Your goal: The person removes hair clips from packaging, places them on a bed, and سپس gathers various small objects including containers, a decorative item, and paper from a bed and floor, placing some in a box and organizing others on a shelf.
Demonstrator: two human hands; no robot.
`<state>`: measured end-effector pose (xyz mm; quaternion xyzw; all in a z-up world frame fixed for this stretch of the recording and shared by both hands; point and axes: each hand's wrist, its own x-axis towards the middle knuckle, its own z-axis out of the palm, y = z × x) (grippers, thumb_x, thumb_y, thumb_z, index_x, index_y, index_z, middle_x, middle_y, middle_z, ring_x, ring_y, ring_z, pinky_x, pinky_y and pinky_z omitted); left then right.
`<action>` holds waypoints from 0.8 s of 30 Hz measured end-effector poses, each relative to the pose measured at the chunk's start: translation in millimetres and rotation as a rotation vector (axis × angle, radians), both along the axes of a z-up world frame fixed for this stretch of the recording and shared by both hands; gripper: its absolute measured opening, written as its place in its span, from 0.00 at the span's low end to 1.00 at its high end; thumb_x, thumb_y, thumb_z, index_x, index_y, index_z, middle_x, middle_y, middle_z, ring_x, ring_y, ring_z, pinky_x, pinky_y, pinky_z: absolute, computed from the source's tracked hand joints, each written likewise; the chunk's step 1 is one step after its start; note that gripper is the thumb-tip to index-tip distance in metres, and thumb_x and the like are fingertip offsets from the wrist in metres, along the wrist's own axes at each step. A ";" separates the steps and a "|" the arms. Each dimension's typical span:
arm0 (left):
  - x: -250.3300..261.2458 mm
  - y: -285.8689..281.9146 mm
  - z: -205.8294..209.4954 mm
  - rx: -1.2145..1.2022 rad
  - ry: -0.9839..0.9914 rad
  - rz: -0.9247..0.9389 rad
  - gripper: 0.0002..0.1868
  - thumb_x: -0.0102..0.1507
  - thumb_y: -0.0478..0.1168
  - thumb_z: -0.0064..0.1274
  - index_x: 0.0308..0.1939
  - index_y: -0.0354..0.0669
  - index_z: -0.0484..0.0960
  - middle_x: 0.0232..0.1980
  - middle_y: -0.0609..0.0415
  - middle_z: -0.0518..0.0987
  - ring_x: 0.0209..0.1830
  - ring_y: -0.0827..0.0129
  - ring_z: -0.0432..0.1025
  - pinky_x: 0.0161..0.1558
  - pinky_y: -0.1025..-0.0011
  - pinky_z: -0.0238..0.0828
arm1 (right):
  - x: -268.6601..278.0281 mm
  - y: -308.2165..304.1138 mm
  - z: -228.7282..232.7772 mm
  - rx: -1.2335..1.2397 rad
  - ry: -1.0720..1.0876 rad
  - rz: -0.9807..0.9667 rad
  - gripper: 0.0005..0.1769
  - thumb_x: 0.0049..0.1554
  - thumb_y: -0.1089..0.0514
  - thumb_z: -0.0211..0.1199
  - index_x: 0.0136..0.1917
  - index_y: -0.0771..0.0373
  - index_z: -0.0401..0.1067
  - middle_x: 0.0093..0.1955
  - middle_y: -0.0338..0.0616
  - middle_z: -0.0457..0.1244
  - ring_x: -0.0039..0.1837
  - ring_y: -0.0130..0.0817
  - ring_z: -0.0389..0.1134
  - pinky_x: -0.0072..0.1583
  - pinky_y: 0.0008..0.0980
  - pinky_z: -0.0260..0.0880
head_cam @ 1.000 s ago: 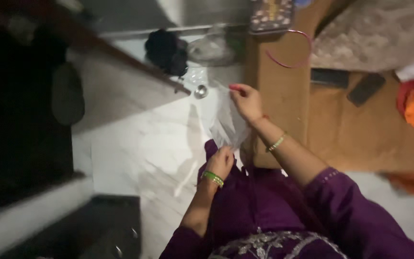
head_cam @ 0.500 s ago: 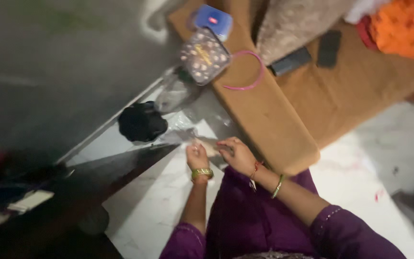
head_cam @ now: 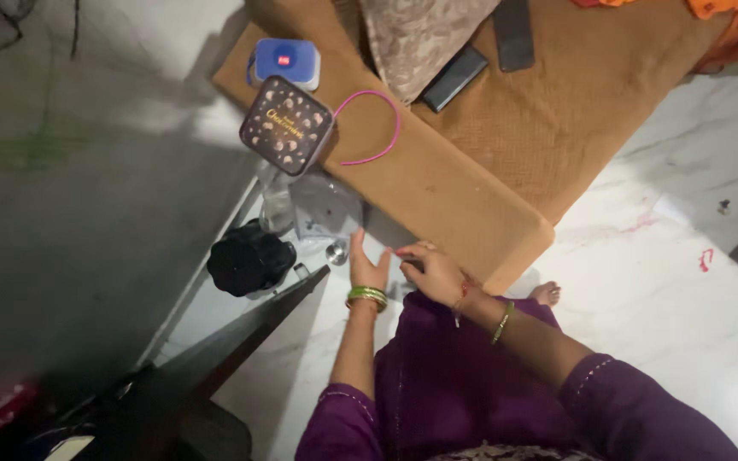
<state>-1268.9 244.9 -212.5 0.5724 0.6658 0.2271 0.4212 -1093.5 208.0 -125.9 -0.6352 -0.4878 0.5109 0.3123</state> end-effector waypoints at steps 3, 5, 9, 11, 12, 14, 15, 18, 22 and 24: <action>33.5 -33.5 25.5 0.108 0.121 -0.108 0.44 0.56 0.39 0.67 0.72 0.36 0.62 0.78 0.26 0.53 0.78 0.34 0.53 0.74 0.55 0.53 | 31.0 -17.5 0.8 -0.004 -0.088 -0.003 0.17 0.56 0.59 0.66 0.59 0.62 0.77 0.54 0.52 0.68 0.56 0.45 0.71 0.58 0.38 0.72; 63.8 -52.7 43.0 0.125 0.182 -0.172 0.44 0.55 0.41 0.67 0.72 0.38 0.63 0.78 0.23 0.50 0.77 0.32 0.52 0.73 0.54 0.53 | 57.4 -40.8 -1.2 0.107 -0.116 -0.046 0.17 0.55 0.59 0.66 0.58 0.63 0.78 0.55 0.52 0.68 0.58 0.48 0.70 0.60 0.40 0.71; 138.0 -92.7 81.9 0.138 0.328 -0.339 0.43 0.55 0.44 0.66 0.71 0.41 0.65 0.78 0.23 0.46 0.76 0.30 0.48 0.74 0.47 0.45 | 130.6 -100.9 -7.8 -0.024 -0.072 -0.145 0.23 0.55 0.56 0.64 0.63 0.62 0.72 0.61 0.52 0.65 0.63 0.46 0.69 0.64 0.39 0.70; 182.9 -109.0 98.3 0.191 0.360 -0.423 0.42 0.56 0.46 0.65 0.71 0.42 0.66 0.78 0.24 0.44 0.77 0.30 0.45 0.75 0.43 0.40 | 175.5 -135.8 -8.2 0.091 -0.220 -0.156 0.28 0.52 0.58 0.67 0.66 0.63 0.70 0.63 0.56 0.63 0.68 0.52 0.62 0.69 0.42 0.64; 204.8 -121.2 106.2 0.211 0.355 -0.452 0.41 0.56 0.46 0.64 0.71 0.42 0.66 0.79 0.24 0.43 0.78 0.30 0.44 0.75 0.42 0.38 | 197.3 -155.1 -7.3 0.080 -0.248 -0.200 0.30 0.52 0.58 0.67 0.68 0.62 0.68 0.65 0.57 0.61 0.69 0.53 0.61 0.70 0.42 0.63; 252.4 -136.1 116.3 0.233 0.361 -0.538 0.42 0.56 0.47 0.64 0.72 0.43 0.66 0.80 0.24 0.41 0.79 0.31 0.40 0.75 0.41 0.36 | 241.1 -187.3 -4.4 0.053 -0.304 -0.291 0.34 0.52 0.57 0.68 0.70 0.61 0.64 0.69 0.60 0.58 0.71 0.54 0.59 0.71 0.42 0.61; 277.0 -141.3 120.1 0.235 0.373 -0.594 0.43 0.56 0.47 0.64 0.73 0.44 0.65 0.80 0.24 0.39 0.80 0.31 0.39 0.75 0.42 0.35 | 266.1 -200.2 -2.3 0.044 -0.347 -0.330 0.35 0.52 0.57 0.68 0.72 0.62 0.63 0.70 0.62 0.56 0.72 0.57 0.58 0.71 0.43 0.61; 342.7 -165.2 137.5 0.199 0.412 -0.784 0.45 0.56 0.49 0.65 0.73 0.42 0.62 0.80 0.26 0.36 0.81 0.32 0.34 0.76 0.41 0.31 | 327.9 -249.9 11.2 0.037 -0.453 -0.485 0.40 0.52 0.58 0.69 0.74 0.63 0.59 0.73 0.67 0.51 0.73 0.63 0.55 0.71 0.46 0.60; 435.8 -188.6 166.1 0.206 0.384 -1.005 0.44 0.57 0.49 0.65 0.74 0.50 0.62 0.80 0.30 0.34 0.81 0.36 0.33 0.76 0.41 0.29 | 396.1 -309.8 37.2 0.060 -0.569 -0.755 0.43 0.50 0.57 0.70 0.75 0.62 0.57 0.76 0.68 0.47 0.72 0.64 0.55 0.69 0.48 0.62; 474.9 -207.3 173.5 0.237 0.389 -1.128 0.44 0.57 0.48 0.64 0.75 0.52 0.61 0.80 0.30 0.32 0.80 0.35 0.32 0.76 0.41 0.28 | 420.3 -340.3 40.2 0.055 -0.612 -0.894 0.44 0.50 0.57 0.71 0.75 0.62 0.56 0.77 0.68 0.47 0.72 0.63 0.56 0.69 0.49 0.63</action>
